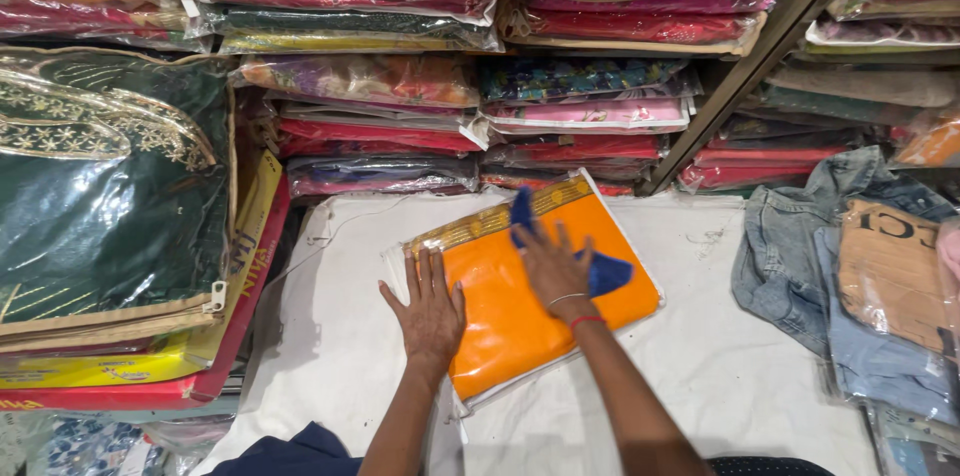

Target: The person sits on the floor and wipes the plastic packaging of several folded garments using a blue cloth. They handle an orange garment, a blue patterned garment, a dark blue floral garment, a pink floral garment, a white branded package, and a pink embroidered garment, wiping each one before setting it aside.

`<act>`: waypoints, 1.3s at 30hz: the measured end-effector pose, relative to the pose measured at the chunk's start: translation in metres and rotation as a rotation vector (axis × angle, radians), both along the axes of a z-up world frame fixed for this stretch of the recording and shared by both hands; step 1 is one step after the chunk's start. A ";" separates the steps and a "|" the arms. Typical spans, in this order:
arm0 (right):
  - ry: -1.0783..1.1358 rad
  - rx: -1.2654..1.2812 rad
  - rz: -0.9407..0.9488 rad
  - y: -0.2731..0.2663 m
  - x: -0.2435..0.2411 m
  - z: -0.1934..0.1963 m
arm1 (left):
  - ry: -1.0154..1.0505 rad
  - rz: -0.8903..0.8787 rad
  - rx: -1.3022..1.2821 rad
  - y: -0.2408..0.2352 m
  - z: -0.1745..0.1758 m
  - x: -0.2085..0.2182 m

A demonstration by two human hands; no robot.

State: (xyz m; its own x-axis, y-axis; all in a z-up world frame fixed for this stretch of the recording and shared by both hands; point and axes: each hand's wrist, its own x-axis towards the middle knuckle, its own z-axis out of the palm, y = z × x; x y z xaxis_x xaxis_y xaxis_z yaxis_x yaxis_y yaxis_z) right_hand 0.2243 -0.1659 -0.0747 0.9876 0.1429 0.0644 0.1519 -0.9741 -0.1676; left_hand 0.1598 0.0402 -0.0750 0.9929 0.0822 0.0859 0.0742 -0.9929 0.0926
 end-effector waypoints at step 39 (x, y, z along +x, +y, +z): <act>-0.208 0.116 -0.060 0.037 0.020 -0.041 | -0.099 0.038 -0.048 -0.008 -0.018 -0.013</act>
State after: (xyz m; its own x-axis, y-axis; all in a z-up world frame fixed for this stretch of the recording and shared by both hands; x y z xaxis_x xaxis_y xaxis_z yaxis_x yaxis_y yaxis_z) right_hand 0.2442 -0.1292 -0.1157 0.9579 0.0645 0.2798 0.1375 -0.9584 -0.2500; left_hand 0.1465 0.0325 -0.0927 0.9759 0.1260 0.1780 0.1000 -0.9839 0.1485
